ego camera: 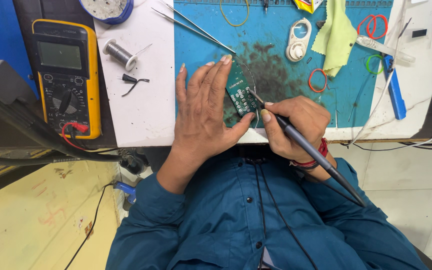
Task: The person solders components on a green circuit board, holding the board steady with one hand while applying a soldering iron to its pads. They reposition the board, use tweezers at one point, and continue soldering different spots across the board.
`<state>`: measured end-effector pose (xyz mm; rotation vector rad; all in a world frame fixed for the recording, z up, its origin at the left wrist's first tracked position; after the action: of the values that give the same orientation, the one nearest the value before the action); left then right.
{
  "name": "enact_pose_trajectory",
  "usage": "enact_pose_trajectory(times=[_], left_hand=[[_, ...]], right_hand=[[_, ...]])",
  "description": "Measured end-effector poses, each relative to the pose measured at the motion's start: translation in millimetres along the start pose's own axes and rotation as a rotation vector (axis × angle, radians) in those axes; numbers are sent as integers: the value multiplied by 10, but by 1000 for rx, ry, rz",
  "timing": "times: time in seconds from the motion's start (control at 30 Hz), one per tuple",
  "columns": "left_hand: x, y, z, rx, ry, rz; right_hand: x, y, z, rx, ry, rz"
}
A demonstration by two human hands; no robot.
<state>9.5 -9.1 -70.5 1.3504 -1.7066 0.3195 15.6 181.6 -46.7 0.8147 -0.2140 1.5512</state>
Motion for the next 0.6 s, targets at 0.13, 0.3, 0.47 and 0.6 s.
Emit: enact_pose_trajectory(times=[0.13, 0.3, 0.47, 0.6], left_hand=[[0, -2, 2, 5, 2, 8], [4, -2, -3, 7, 6, 8], [1, -1, -4, 3, 7, 0], [-7, -4, -1, 1, 2, 0]], right_hand=[[-7, -4, 0, 3, 2, -5], [-9, -10, 2, 6, -17, -4], [-7, -5, -2, 2, -12, -3], [-6, -3, 7, 14, -18, 4]])
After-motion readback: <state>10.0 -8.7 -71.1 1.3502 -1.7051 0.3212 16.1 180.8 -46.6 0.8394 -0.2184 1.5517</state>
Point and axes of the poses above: each hand's wrist, its own y-axis towards the middle knuckle, its own x-axis out of the back of the hand, z = x × y, the point moved 4 cm from there along y, towards the middle knuckle, and after that the axes turned 9 degrees about -x, right-handed, at the moved point
